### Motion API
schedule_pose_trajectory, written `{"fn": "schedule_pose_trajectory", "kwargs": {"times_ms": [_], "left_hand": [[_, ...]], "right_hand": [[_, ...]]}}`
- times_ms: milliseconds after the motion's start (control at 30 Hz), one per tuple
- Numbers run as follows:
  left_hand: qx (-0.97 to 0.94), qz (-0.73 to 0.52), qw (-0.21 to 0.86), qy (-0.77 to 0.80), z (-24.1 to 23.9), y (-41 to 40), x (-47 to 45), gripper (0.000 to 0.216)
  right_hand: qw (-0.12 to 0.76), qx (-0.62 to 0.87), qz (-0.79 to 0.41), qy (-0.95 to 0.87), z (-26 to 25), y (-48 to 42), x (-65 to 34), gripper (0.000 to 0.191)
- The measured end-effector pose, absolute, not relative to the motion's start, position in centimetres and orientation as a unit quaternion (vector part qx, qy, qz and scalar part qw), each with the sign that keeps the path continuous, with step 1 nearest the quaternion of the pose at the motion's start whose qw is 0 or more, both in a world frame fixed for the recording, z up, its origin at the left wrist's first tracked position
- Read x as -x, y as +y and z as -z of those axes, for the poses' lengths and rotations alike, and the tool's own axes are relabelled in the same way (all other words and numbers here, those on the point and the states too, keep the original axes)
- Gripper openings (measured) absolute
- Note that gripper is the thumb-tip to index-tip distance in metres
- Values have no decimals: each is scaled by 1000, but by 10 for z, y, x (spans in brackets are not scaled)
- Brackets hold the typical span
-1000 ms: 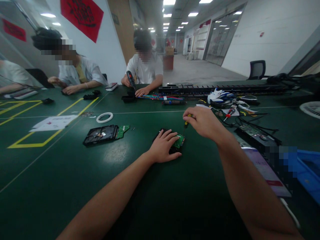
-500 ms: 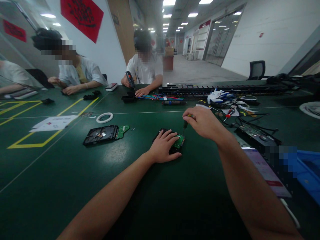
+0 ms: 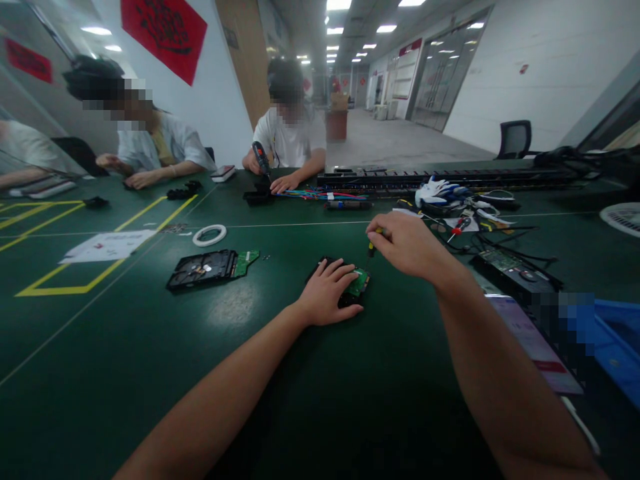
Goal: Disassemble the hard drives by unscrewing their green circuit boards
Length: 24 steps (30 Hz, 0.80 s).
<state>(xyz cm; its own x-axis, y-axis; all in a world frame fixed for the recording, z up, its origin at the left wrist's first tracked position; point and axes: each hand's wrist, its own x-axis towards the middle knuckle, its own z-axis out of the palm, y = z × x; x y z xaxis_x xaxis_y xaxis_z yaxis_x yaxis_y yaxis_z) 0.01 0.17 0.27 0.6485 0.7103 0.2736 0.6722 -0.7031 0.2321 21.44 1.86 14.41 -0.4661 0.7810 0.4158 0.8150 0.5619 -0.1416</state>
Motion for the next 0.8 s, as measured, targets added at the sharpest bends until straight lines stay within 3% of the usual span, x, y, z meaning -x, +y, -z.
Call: {"fn": "schedule_pose_trajectory", "kwargs": {"times_ms": [400, 800], "left_hand": [[-906, -181, 59, 377, -2, 3, 0, 80], [-907, -182, 50, 377, -1, 2, 0, 80]], "right_hand": [[225, 476, 29, -850, -143, 19, -217, 22], [229, 450, 20, -863, -139, 24, -219, 12]]}}
